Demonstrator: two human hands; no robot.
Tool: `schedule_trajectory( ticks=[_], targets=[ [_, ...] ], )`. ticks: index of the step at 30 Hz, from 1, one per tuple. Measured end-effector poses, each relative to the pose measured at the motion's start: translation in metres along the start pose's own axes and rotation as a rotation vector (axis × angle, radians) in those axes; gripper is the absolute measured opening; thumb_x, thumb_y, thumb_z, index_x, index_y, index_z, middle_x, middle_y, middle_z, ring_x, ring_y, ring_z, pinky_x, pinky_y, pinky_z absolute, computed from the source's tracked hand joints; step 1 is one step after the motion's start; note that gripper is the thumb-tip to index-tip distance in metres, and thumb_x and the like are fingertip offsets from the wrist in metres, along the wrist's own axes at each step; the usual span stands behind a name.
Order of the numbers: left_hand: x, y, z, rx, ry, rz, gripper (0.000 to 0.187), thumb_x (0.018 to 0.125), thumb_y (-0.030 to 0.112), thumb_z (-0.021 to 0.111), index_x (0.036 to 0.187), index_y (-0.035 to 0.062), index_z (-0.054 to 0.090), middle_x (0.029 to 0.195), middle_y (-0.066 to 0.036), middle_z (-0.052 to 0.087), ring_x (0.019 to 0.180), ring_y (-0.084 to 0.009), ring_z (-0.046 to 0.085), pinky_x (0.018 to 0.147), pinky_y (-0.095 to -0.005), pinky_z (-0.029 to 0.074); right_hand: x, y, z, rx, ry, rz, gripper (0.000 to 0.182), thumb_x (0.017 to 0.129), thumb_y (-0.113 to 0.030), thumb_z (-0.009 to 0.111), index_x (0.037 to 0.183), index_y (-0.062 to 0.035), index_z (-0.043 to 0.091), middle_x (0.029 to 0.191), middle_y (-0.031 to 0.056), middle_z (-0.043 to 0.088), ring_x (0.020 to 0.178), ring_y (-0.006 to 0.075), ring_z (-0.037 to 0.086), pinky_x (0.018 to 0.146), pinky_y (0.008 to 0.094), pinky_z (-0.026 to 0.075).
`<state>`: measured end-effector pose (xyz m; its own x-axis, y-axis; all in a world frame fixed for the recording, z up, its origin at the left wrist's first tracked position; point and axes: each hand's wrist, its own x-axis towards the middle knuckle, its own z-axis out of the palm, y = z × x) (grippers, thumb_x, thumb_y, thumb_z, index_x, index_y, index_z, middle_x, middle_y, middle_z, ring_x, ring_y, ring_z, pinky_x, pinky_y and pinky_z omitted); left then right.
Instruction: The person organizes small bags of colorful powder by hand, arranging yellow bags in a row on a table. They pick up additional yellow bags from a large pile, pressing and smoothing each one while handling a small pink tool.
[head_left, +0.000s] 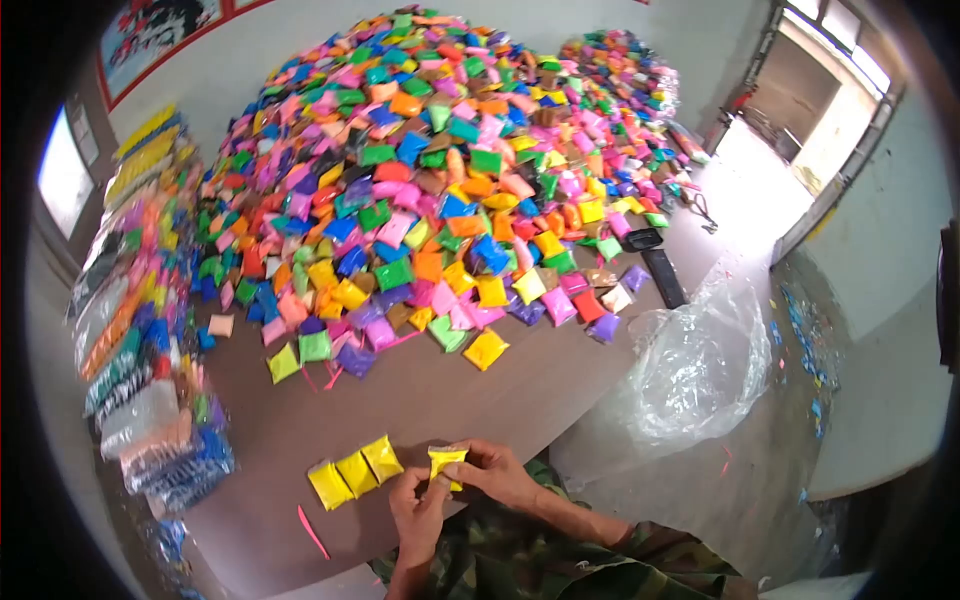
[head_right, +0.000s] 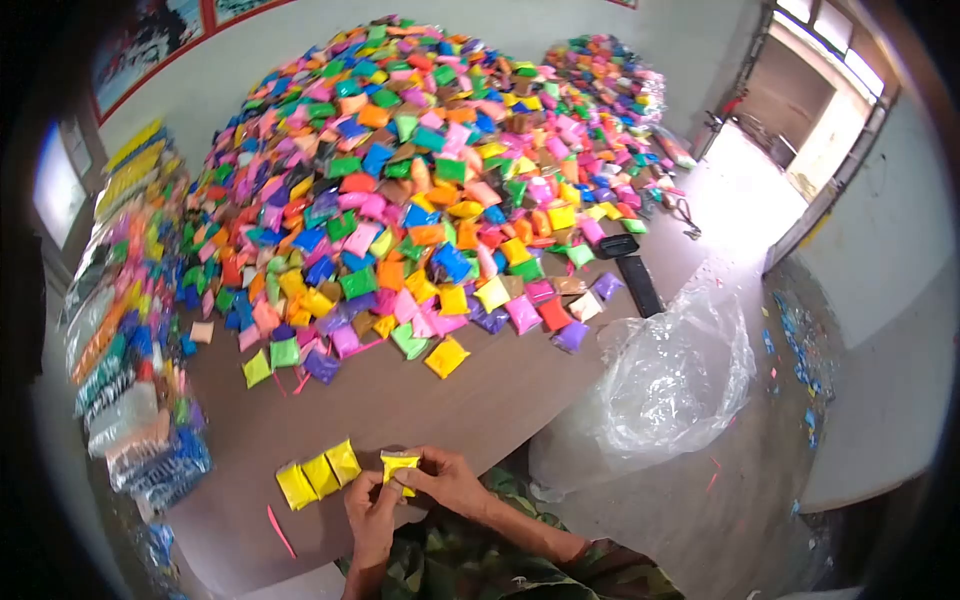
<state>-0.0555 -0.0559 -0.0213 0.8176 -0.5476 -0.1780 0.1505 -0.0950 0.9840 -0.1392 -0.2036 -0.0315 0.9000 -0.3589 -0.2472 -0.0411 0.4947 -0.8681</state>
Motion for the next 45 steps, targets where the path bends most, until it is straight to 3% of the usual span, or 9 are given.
schedule_trajectory(
  ticks=[8,13,17,23,25,31,32,41,45],
  targets=[
    [0.003,0.01,0.002,-0.19,-0.09,-0.13,0.019,0.097,0.009,0.072,0.11,-0.0051,0.069,0.095,-0.006,0.071,0.081,-0.0102,0.067,0.074,-0.0259,0.057,0.001,0.014,-0.005,-0.037,0.052,-0.073,0.025,0.105,-0.018,0.071,0.122,0.0006,0.071,0.099,-0.0019,0.072,0.087,0.0049,0.062,0.076,0.0234,0.054],
    [0.007,0.005,-0.002,-0.046,-0.156,-0.044,0.02,0.097,0.01,0.073,0.109,-0.0058,0.069,0.09,-0.004,0.069,0.078,-0.0096,0.063,0.071,-0.0262,0.053,-0.01,0.004,-0.015,-0.134,-0.049,-0.137,0.025,0.106,-0.02,0.07,0.122,-0.0005,0.07,0.096,-0.0037,0.069,0.084,0.0047,0.06,0.074,0.0233,0.053],
    [0.01,-0.002,0.011,0.049,-0.157,0.066,0.02,0.098,0.013,0.073,0.104,-0.0054,0.068,0.084,-0.002,0.066,0.076,-0.0079,0.059,0.068,-0.0267,0.049,-0.016,0.012,-0.024,-0.051,-0.001,-0.141,0.028,0.106,-0.025,0.07,0.122,-0.0018,0.07,0.095,-0.0046,0.067,0.084,0.0036,0.058,0.073,0.0236,0.051],
    [0.01,0.015,0.04,0.307,-0.153,0.153,0.019,0.1,0.014,0.073,0.101,-0.0023,0.064,0.091,-0.003,0.066,0.081,-0.0085,0.06,0.073,-0.0261,0.052,-0.022,0.006,-0.036,0.082,0.054,-0.108,0.029,0.107,-0.028,0.07,0.119,-0.0021,0.07,0.096,-0.0038,0.067,0.086,0.0044,0.059,0.074,0.0246,0.051],
    [0.013,-0.001,0.046,0.238,-0.14,0.14,0.018,0.1,0.014,0.072,0.103,-0.0024,0.064,0.092,-0.004,0.067,0.081,-0.009,0.062,0.072,-0.0265,0.053,-0.016,0.021,-0.052,0.034,0.022,-0.102,0.03,0.108,-0.026,0.068,0.124,-0.0006,0.069,0.103,-0.0012,0.069,0.092,0.0069,0.064,0.081,0.0263,0.057],
    [0.014,0.015,0.072,-0.05,-0.145,-0.108,0.022,0.102,0.019,0.07,0.105,-0.0026,0.066,0.092,-0.006,0.068,0.077,-0.0109,0.064,0.068,-0.0263,0.054,-0.014,0.008,-0.067,-0.012,0.002,-0.111,0.027,0.108,-0.026,0.067,0.121,-0.0013,0.069,0.098,-0.0027,0.068,0.088,0.0054,0.062,0.076,0.0253,0.054],
    [0.016,0.018,0.073,-0.079,-0.151,-0.138,0.023,0.102,0.02,0.069,0.106,-0.0026,0.066,0.092,-0.006,0.068,0.077,-0.0112,0.065,0.068,-0.0259,0.054,-0.012,0.007,-0.066,0.048,0.009,-0.209,0.025,0.108,-0.025,0.067,0.119,-0.0023,0.069,0.096,-0.0039,0.067,0.087,0.0045,0.06,0.075,0.0244,0.052],
    [0.033,0.019,0.079,0.286,-0.205,0.058,0.024,0.108,0.022,0.063,0.1,-0.0002,0.064,0.083,-0.004,0.066,0.066,-0.0089,0.06,0.062,-0.0254,0.051,0.009,0.002,-0.075,0.142,0.065,-0.222,0.022,0.106,-0.026,0.07,0.102,-0.0053,0.07,0.084,-0.0065,0.058,0.079,0.0033,0.049,0.067,0.0242,0.041],
    [0.041,0.016,0.074,0.36,-0.177,0.086,0.024,0.108,0.022,0.063,0.096,0.0006,0.061,0.079,-0.003,0.061,0.063,-0.0088,0.057,0.06,-0.0264,0.049,0.01,-0.006,-0.072,-0.031,0.129,-0.18,0.027,0.106,-0.031,0.069,0.1,-0.0044,0.068,0.083,-0.0065,0.055,0.077,0.004,0.047,0.064,0.0259,0.04]
  ],
)
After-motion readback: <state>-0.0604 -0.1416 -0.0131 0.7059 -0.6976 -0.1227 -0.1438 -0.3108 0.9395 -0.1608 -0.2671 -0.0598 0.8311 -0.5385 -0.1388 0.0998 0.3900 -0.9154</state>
